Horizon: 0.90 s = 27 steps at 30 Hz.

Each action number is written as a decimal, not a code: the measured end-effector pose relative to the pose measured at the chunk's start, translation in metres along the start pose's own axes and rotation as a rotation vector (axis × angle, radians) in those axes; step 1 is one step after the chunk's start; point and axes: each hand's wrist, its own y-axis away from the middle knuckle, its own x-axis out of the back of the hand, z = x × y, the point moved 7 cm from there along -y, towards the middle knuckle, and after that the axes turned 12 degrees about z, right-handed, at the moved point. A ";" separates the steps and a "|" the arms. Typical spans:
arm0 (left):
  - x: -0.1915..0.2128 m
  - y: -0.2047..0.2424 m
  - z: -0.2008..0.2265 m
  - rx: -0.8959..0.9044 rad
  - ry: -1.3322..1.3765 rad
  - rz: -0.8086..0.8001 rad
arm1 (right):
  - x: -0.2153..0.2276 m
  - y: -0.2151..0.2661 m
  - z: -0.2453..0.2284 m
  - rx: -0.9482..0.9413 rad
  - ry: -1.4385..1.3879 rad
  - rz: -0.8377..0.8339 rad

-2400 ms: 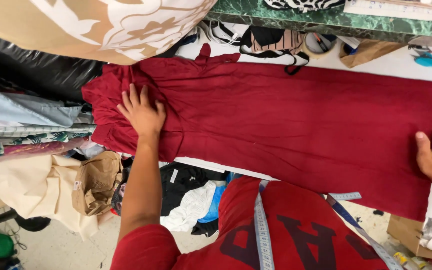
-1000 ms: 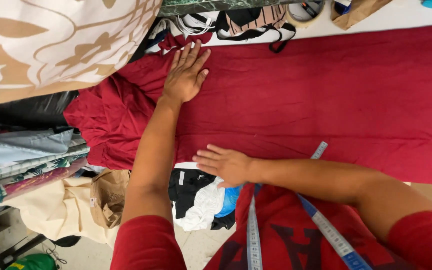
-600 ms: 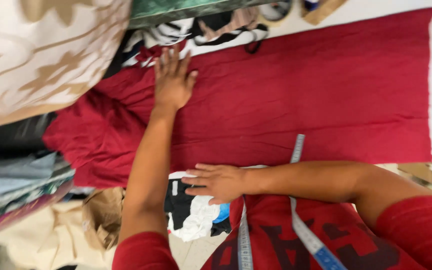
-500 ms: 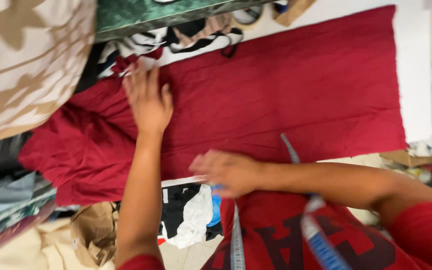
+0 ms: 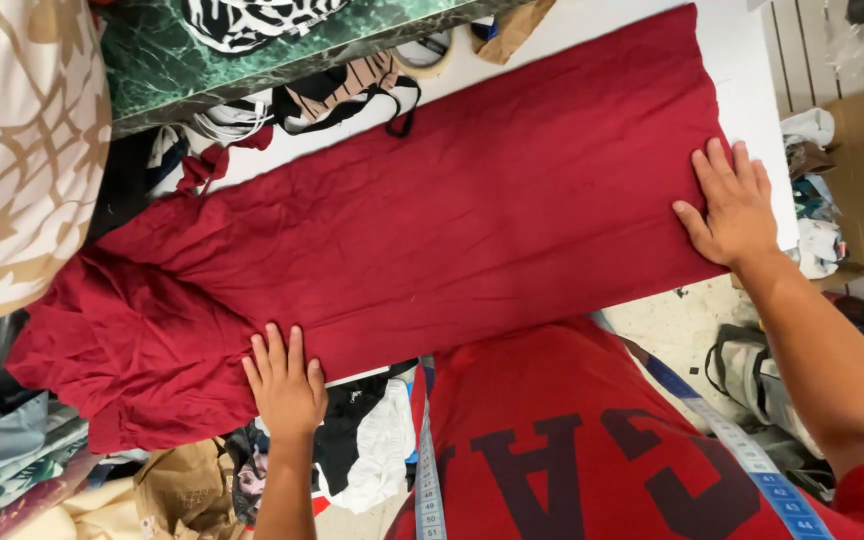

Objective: The person lays a red fabric flat on a table and uses a measuring tape to measure its length and width. They then use a white marking tool to draw lines along the measured edges of the fabric.

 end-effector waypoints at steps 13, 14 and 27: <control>0.004 0.002 0.014 0.023 0.072 -0.072 | 0.011 0.028 -0.014 0.073 -0.029 0.078; 0.003 0.003 0.015 -0.013 0.007 -0.038 | 0.002 0.032 -0.004 0.041 -0.012 0.030; 0.030 -0.014 0.050 0.070 0.101 0.046 | 0.053 0.098 0.100 -0.341 -0.187 0.587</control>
